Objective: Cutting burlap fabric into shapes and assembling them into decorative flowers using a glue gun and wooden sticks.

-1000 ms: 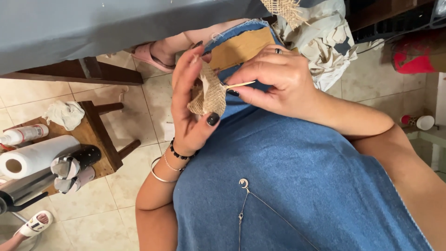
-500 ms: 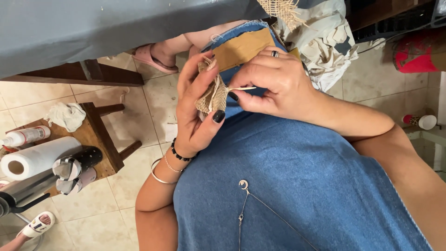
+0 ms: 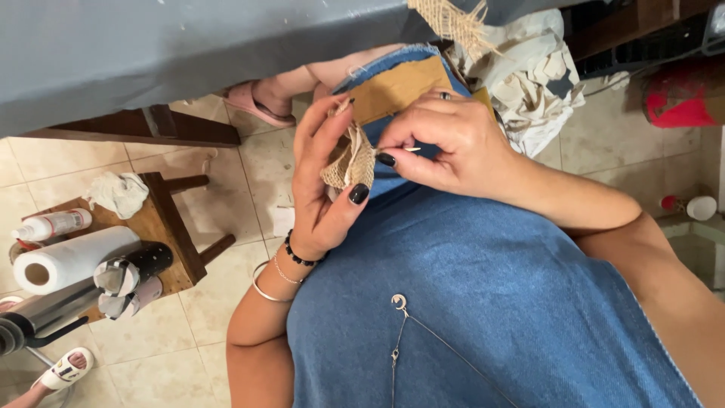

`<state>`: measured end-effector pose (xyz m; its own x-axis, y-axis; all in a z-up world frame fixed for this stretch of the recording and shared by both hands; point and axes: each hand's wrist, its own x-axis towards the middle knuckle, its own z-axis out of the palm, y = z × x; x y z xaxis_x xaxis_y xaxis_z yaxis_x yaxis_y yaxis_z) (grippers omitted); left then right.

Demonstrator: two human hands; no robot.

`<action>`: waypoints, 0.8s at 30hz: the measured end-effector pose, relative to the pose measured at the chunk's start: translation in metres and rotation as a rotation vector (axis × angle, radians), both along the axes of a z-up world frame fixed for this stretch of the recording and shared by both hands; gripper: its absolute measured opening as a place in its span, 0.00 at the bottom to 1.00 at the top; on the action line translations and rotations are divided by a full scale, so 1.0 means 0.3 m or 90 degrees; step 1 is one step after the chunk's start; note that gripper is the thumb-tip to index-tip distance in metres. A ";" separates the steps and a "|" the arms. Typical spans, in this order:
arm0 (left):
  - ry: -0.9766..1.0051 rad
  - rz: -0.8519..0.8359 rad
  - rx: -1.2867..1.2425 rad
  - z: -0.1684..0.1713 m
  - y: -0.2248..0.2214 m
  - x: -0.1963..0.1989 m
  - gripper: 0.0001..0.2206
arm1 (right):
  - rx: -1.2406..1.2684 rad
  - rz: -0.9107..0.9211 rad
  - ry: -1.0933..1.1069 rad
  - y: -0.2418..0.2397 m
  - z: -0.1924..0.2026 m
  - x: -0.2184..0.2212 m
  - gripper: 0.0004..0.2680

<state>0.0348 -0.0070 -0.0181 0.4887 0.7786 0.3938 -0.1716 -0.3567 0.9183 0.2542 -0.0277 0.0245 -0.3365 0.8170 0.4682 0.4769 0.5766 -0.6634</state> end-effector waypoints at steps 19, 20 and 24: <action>-0.159 0.040 -0.040 0.011 0.012 0.007 0.52 | -0.209 -0.026 0.323 0.005 -0.070 0.022 0.05; -0.162 0.036 -0.043 0.015 0.007 -0.002 0.52 | -0.210 -0.031 0.321 0.001 -0.102 0.022 0.05; 0.006 0.046 -0.066 0.035 0.011 -0.003 0.45 | -0.493 0.117 0.666 0.000 -0.186 0.012 0.11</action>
